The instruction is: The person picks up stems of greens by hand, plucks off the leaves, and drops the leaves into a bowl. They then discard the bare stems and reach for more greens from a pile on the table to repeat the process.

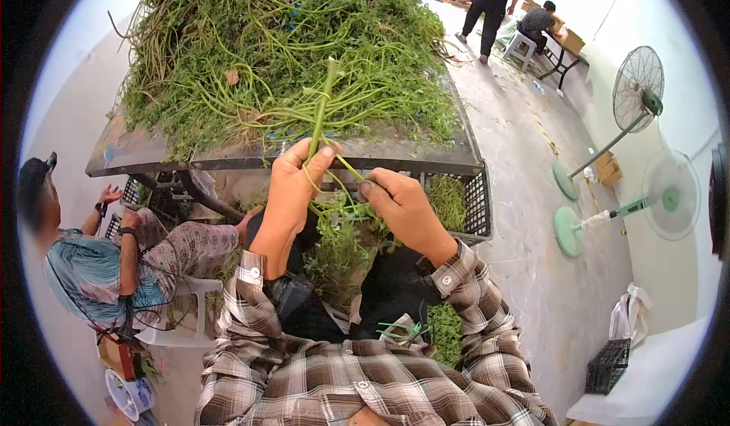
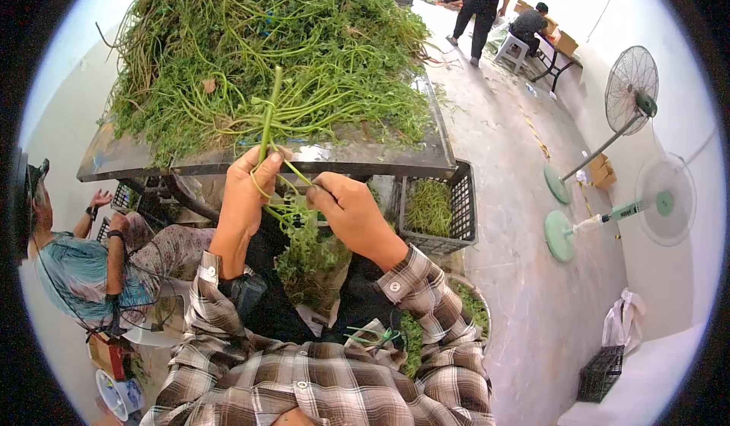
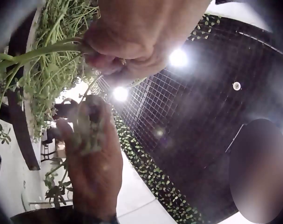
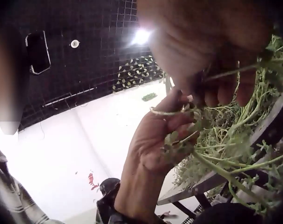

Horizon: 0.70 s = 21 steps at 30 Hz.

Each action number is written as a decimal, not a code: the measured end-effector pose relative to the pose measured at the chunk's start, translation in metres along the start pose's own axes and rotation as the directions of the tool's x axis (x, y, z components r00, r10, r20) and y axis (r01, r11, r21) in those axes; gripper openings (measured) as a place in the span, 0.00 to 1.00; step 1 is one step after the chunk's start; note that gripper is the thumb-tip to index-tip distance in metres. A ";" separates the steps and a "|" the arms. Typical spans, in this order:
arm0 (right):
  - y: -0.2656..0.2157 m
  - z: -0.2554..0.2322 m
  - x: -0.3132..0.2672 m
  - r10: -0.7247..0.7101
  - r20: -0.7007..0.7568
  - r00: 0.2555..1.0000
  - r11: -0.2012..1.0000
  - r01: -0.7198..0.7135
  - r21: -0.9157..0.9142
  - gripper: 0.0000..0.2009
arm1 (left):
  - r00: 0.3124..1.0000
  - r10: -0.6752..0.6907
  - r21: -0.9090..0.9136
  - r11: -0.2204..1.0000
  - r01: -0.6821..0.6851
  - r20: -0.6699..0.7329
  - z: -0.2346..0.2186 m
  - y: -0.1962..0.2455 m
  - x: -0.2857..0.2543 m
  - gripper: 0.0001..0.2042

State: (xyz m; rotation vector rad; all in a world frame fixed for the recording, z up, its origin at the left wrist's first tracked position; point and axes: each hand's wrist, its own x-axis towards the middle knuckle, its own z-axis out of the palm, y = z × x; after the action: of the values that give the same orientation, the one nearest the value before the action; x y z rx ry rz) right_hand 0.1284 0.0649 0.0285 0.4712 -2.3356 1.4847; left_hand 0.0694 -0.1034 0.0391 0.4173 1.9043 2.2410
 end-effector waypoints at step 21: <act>0.000 0.016 -0.079 0.438 0.227 0.870 0.750 -0.493 0.442 0.14 | 0.983 -0.006 -0.192 0.981 -0.031 -0.186 0.013 -0.048 0.013 0.16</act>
State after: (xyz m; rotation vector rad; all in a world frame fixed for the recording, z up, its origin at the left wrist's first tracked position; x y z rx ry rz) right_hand 0.1975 0.0581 -0.0130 0.0661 -2.2409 2.3717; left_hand 0.0584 -0.0795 -0.0046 0.1976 1.7427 2.5236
